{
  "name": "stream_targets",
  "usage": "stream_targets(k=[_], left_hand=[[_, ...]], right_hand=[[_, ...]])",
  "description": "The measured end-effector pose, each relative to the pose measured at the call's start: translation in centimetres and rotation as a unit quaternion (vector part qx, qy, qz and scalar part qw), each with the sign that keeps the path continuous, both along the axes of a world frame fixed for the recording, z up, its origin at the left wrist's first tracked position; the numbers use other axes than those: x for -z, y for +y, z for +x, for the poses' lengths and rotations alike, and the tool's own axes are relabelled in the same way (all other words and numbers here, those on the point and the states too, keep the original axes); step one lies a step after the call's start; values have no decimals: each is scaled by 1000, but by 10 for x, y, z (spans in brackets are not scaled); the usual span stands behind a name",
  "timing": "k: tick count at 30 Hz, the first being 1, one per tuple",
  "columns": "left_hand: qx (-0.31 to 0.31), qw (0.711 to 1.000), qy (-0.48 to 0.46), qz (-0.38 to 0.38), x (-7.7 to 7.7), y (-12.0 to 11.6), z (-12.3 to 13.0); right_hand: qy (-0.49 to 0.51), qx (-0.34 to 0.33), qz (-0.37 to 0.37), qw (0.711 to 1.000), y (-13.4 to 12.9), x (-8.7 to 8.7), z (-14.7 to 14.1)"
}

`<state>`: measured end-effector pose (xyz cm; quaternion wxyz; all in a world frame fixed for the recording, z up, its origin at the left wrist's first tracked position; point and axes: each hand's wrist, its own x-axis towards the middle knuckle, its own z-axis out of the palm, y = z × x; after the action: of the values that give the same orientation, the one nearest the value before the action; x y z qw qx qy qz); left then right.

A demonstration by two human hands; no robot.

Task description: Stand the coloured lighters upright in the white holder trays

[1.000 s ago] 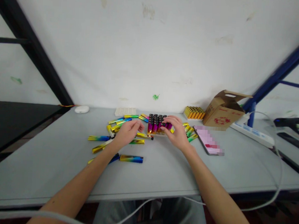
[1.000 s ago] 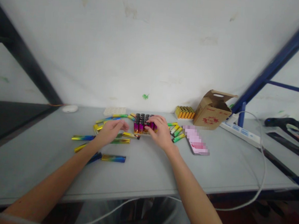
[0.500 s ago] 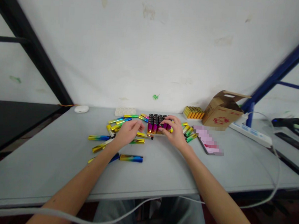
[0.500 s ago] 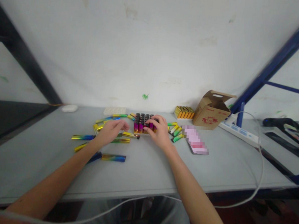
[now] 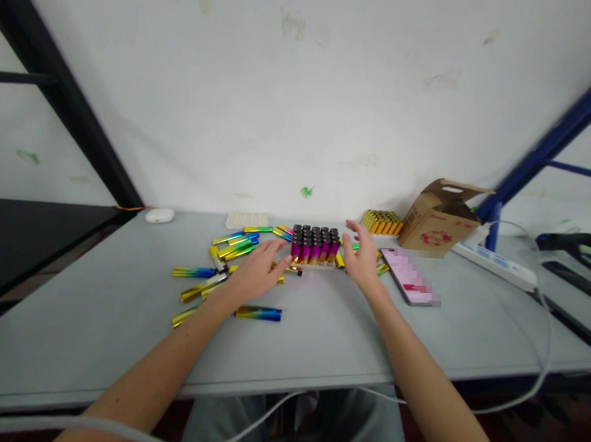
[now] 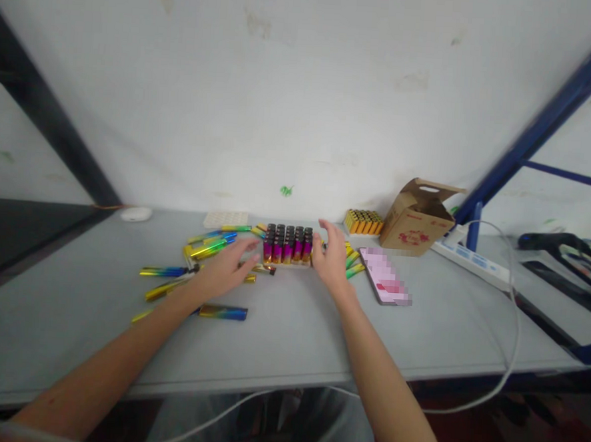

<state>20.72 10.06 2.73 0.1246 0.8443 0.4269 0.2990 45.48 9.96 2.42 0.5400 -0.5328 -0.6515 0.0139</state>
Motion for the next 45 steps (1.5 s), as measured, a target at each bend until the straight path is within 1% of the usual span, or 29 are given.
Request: stream_targets(k=[3,6,8,10,13,18,20,23,24,26,29,32,34,37,39,41,43,45], left_hand=[[3,999,35,-10,4,-1,1],[-5,999,53,-9,7,0,0],[-11,998,60,-19,9,2,-1],[-13,997,60,-36,10,4,-2],[-15,997,49,-51,10,5,-2],[-23,996,45,-68,6,4,0],[6,996,47,-69,4,2,1],[74,994,49,-61,5,0,3],[87,993,50,-56,6,0,3],[93,993,53,-47,8,0,2],[91,992,67,-53,10,2,-2],[100,990,77,-62,9,3,-5],[103,989,74,-80,8,4,-6],[75,989,53,-113,6,9,-8],[40,994,7,-101,3,19,-11],[10,995,-53,-81,-1,35,-14],[-23,997,-49,-57,-6,55,-15],[-43,999,-2,-27,-11,75,-12]], right_hand=[[73,7,-92,993,6,9,2],[74,1,-169,983,5,15,-4],[69,-14,-199,978,2,16,-11],[80,-32,-207,975,-3,14,-16],[90,-62,-196,974,-7,11,-18],[21,-68,-183,981,-7,6,-17],[20,-76,-189,979,-7,5,-16],[35,-103,-201,974,-7,2,-11],[41,-112,-206,971,-6,2,-8],[59,-117,-222,966,-4,2,-2],[73,-85,-243,964,1,3,6],[47,-55,-239,968,7,5,12],[26,-29,-229,973,10,5,15],[2,28,-221,975,13,6,17],[-31,53,-229,971,13,7,19],[-86,63,-239,965,12,7,18],[-145,63,-244,957,10,6,17],[-186,60,-245,950,8,5,15]])
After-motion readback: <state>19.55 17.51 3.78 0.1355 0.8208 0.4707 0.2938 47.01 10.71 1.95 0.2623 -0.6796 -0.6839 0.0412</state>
